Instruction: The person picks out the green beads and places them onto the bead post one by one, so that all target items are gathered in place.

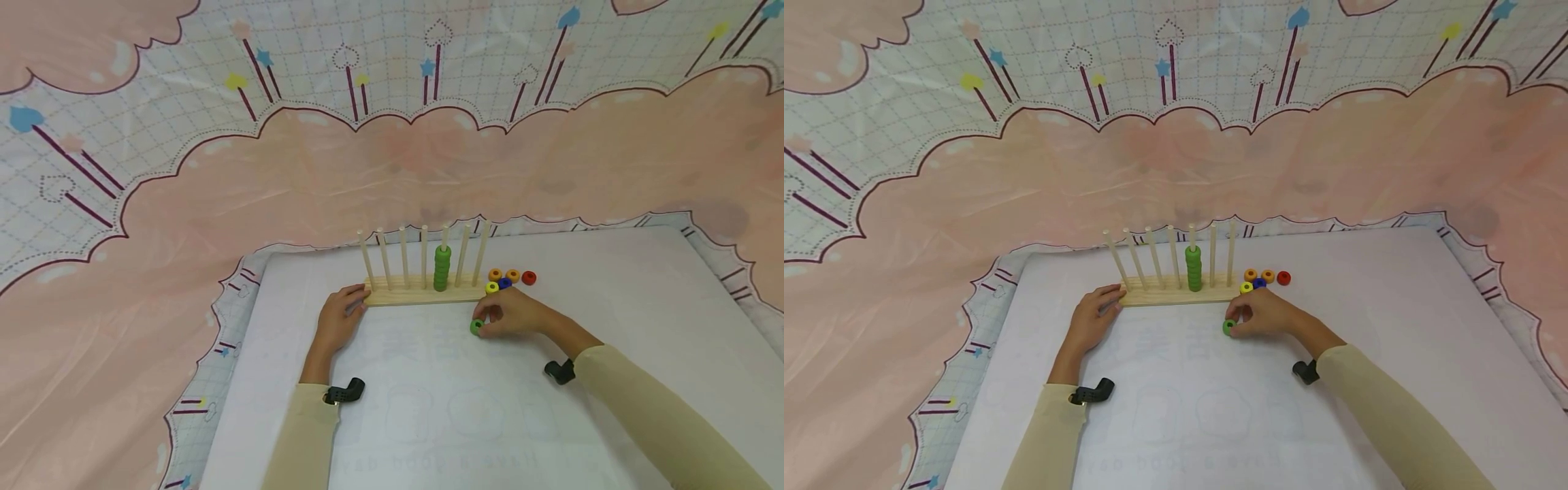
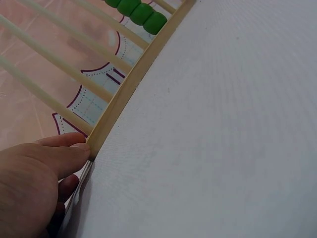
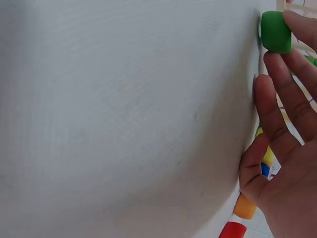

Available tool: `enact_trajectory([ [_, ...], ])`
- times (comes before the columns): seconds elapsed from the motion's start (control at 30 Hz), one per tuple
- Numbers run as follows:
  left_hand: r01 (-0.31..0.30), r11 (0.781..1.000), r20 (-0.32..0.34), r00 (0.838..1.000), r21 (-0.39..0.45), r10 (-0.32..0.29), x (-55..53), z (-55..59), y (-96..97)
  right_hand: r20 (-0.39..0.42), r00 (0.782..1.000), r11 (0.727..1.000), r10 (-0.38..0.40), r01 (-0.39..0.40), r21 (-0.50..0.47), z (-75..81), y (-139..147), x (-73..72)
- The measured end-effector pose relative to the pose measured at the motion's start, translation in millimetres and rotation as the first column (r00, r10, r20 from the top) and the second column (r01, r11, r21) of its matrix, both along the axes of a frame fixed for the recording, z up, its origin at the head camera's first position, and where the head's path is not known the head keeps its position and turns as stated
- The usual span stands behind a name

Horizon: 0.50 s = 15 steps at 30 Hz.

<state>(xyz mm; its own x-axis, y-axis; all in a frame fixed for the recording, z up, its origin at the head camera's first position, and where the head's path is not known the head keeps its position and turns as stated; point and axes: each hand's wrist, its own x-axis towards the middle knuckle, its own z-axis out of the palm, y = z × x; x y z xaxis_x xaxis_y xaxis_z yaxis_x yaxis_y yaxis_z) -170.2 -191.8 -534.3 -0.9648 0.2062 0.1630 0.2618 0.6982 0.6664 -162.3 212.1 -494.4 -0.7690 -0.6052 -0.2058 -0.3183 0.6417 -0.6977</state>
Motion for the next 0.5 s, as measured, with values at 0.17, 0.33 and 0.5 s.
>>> enact_trajectory([
  [0.17, 0.000, 1.000, 0.000, 1.000, 0.005, 0.000, 0.1, -0.2, -0.2, -0.031, 0.999, 1.000, -0.010, 0.009, -0.007, 2.4, 1, 0.3],
  [0.33, 0.004, 1.000, 0.004, 1.000, 0.013, -0.004, -0.3, -1.3, -0.7, -0.037, 0.999, 0.999, -0.035, 0.035, -0.015, 7.0, 2, 0.0],
  [0.5, 0.004, 1.000, 0.006, 1.000, 0.017, -0.004, 0.0, -0.8, -0.8, -0.043, 0.997, 0.998, -0.062, 0.062, -0.003, 18.2, 2, -0.4],
])
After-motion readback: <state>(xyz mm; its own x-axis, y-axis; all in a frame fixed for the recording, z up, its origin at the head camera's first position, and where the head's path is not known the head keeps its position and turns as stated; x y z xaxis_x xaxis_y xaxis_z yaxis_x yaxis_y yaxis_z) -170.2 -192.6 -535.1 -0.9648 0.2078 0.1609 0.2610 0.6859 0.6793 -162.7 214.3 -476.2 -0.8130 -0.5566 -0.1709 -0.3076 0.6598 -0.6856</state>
